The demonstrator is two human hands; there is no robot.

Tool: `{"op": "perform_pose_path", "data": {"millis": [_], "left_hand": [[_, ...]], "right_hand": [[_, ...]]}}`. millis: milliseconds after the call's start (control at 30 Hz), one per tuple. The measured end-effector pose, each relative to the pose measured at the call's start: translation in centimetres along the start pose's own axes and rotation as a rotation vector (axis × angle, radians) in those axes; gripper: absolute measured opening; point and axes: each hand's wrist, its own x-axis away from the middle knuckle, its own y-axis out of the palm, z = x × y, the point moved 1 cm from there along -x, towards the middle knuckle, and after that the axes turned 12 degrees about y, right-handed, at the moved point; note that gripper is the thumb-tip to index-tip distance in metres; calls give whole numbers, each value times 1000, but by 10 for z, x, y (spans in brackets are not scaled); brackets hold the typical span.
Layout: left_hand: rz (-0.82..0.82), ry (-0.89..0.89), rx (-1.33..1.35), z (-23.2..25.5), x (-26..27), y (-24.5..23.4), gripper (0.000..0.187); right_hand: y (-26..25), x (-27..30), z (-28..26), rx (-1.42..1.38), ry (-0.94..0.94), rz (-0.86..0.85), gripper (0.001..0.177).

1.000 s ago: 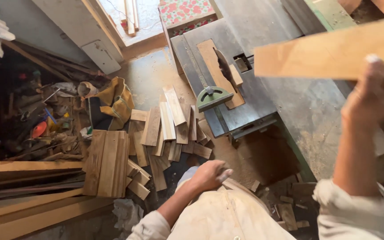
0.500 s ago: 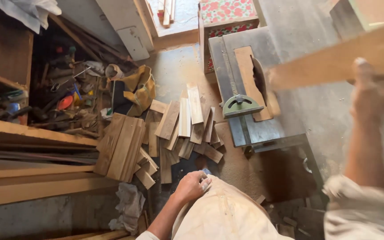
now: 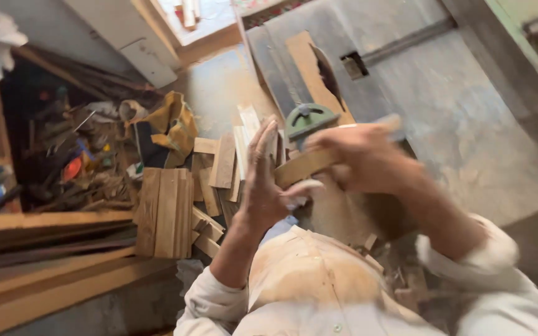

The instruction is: The recorder uses a table saw with a miter gauge to cut small wooden boards to specific lengths.

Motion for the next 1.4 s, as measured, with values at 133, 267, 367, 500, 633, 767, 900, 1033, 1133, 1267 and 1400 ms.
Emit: {"op": "perform_pose_path", "data": {"millis": [133,267,367,500,633,767,900,1033,1133,1267,1400], "left_hand": [[70,-391,-160,-46,80,-6,52],[259,-532,-96,-98,155,-3,35],[364,-728,-127,-156,210,-5,33],[523,-1114,170,-220,252,2,36],[489,-1111,157,-252,259,-2,37],[437,-1122,111,-250,243,-8,36],[344,-1116,-58,-234,226,-14,39],[-227,-631,-778,-204,172,-13,40],[-584,-560,-597,-173,92,17,51],[-658,-422,-462,-192,64,61,55],[-991,-713,-429,-220,73,88,49]], "right_hand": [[91,-15,-24,-55,-125,-102,38],[161,14,-15,-8,-189,28,39],[202,23,17,24,-248,39,33],[208,19,73,278,-244,20,24],[208,5,120,328,-63,55,54],[214,-2,142,330,-29,84,56],[208,-8,144,243,-21,86,55],[204,-13,142,175,-26,111,56],[208,-16,145,182,-2,139,53],[215,-17,149,190,24,156,47],[216,-16,153,163,55,169,42]]}}
